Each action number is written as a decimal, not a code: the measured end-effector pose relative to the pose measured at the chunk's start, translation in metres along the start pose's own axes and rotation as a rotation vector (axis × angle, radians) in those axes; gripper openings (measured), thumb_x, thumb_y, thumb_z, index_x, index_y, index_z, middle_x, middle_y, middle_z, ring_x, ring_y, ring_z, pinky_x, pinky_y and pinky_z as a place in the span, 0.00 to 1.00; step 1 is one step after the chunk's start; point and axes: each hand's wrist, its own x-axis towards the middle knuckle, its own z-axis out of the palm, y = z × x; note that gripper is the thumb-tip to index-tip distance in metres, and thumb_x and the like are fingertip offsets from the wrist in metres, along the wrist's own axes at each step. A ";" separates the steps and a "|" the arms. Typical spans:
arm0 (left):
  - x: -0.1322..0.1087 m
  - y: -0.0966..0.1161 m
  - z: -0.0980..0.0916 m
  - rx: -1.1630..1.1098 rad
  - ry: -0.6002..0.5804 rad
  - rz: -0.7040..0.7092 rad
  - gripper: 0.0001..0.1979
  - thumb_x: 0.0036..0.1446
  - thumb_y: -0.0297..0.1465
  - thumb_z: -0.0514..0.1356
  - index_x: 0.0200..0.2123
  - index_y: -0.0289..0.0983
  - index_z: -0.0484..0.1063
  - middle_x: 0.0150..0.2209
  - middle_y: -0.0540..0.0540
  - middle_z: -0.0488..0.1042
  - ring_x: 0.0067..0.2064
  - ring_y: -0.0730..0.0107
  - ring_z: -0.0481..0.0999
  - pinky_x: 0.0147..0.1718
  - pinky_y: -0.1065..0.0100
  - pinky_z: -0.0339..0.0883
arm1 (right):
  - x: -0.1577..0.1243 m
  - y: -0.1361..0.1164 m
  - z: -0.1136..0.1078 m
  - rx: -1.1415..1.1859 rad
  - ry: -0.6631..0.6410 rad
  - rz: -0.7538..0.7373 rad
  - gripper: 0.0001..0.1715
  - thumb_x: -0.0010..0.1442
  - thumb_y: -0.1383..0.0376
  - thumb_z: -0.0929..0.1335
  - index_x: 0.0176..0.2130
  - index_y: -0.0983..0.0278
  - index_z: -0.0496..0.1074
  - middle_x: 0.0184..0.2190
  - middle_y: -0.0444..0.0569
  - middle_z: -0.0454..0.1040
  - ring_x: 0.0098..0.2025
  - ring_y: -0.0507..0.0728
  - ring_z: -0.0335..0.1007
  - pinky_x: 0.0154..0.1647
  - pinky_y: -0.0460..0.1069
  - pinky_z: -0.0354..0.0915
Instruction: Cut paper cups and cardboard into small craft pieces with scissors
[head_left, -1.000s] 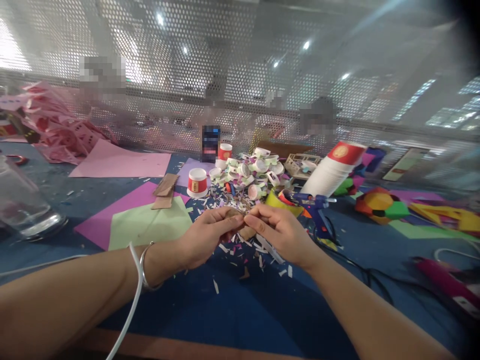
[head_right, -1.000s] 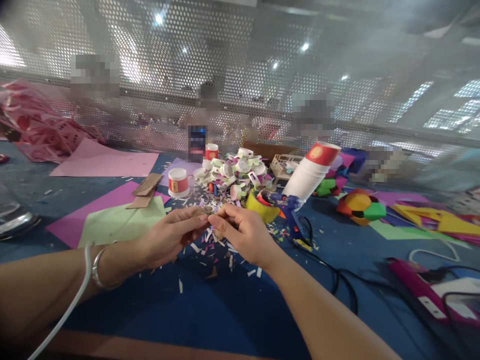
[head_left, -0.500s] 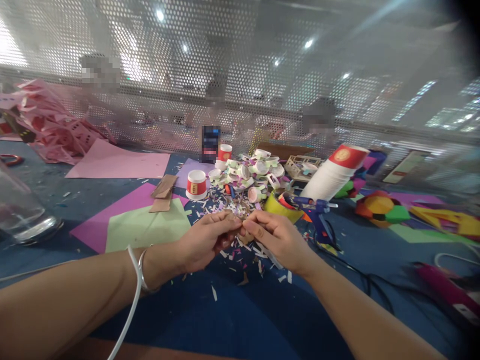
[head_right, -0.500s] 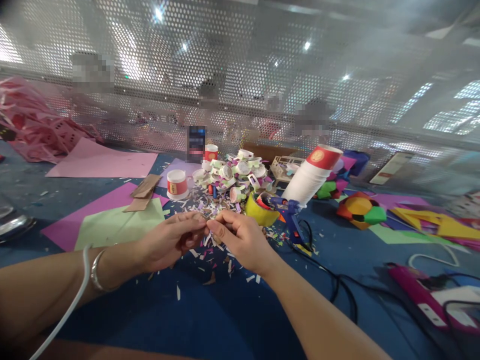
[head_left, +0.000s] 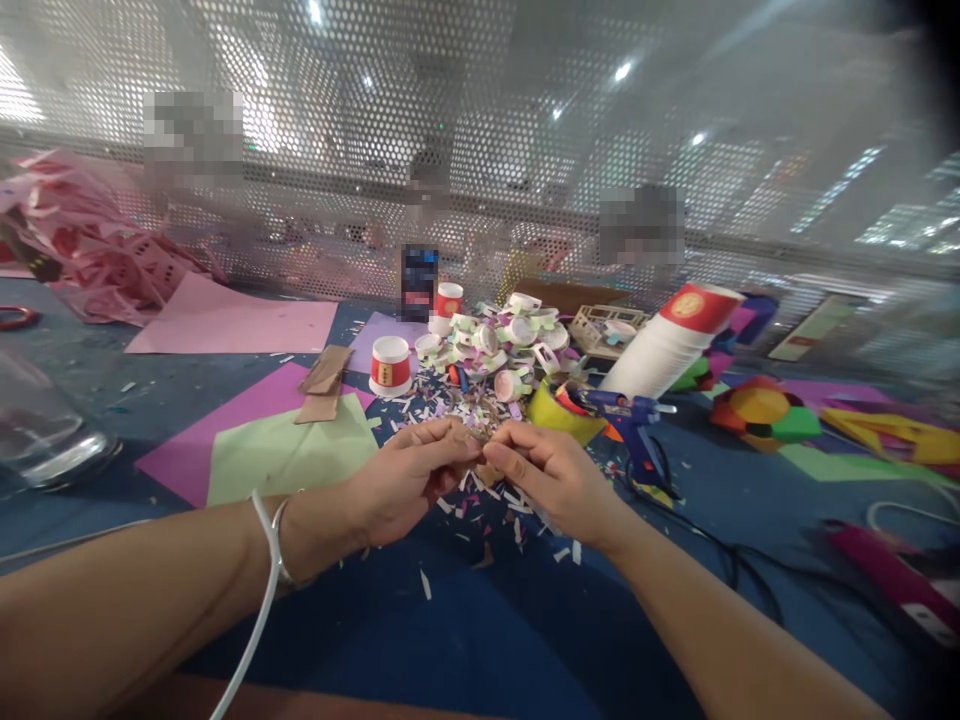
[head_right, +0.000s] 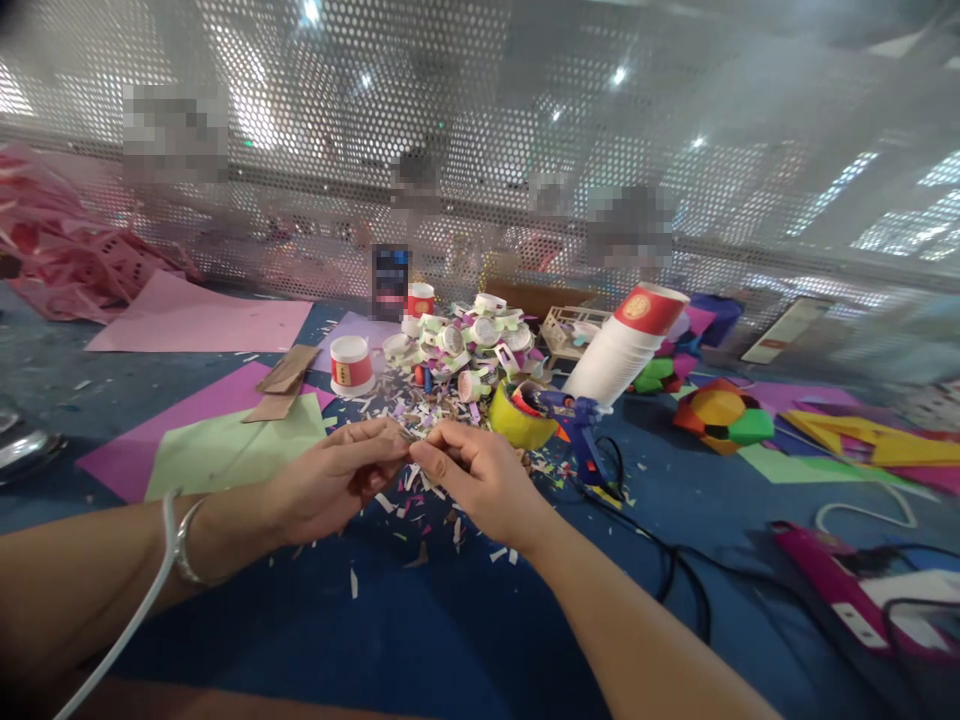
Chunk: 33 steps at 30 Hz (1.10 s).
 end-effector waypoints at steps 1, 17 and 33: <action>0.000 0.000 0.000 0.000 -0.006 -0.002 0.14 0.51 0.32 0.68 0.22 0.34 0.66 0.22 0.53 0.61 0.24 0.79 0.56 0.24 0.70 0.45 | 0.000 0.000 0.000 -0.001 -0.001 -0.009 0.23 0.65 0.47 0.67 0.29 0.63 0.67 0.22 0.38 0.57 0.22 0.48 0.49 0.22 0.46 0.49; 0.006 0.043 -0.023 0.665 0.016 0.119 0.14 0.61 0.37 0.61 0.27 0.35 0.73 0.27 0.48 0.70 0.26 0.77 0.62 0.26 0.70 0.53 | 0.001 0.013 -0.010 0.199 0.210 -0.004 0.23 0.66 0.48 0.67 0.29 0.61 0.63 0.19 0.36 0.50 0.19 0.48 0.42 0.20 0.48 0.40; -0.021 0.060 -0.032 1.814 -0.098 -0.125 0.12 0.57 0.37 0.60 0.41 0.38 0.75 0.41 0.42 0.79 0.39 0.58 0.76 0.32 0.65 0.61 | 0.001 0.008 -0.006 -0.138 0.207 -0.033 0.22 0.64 0.47 0.68 0.32 0.63 0.68 0.24 0.41 0.64 0.24 0.49 0.56 0.24 0.47 0.53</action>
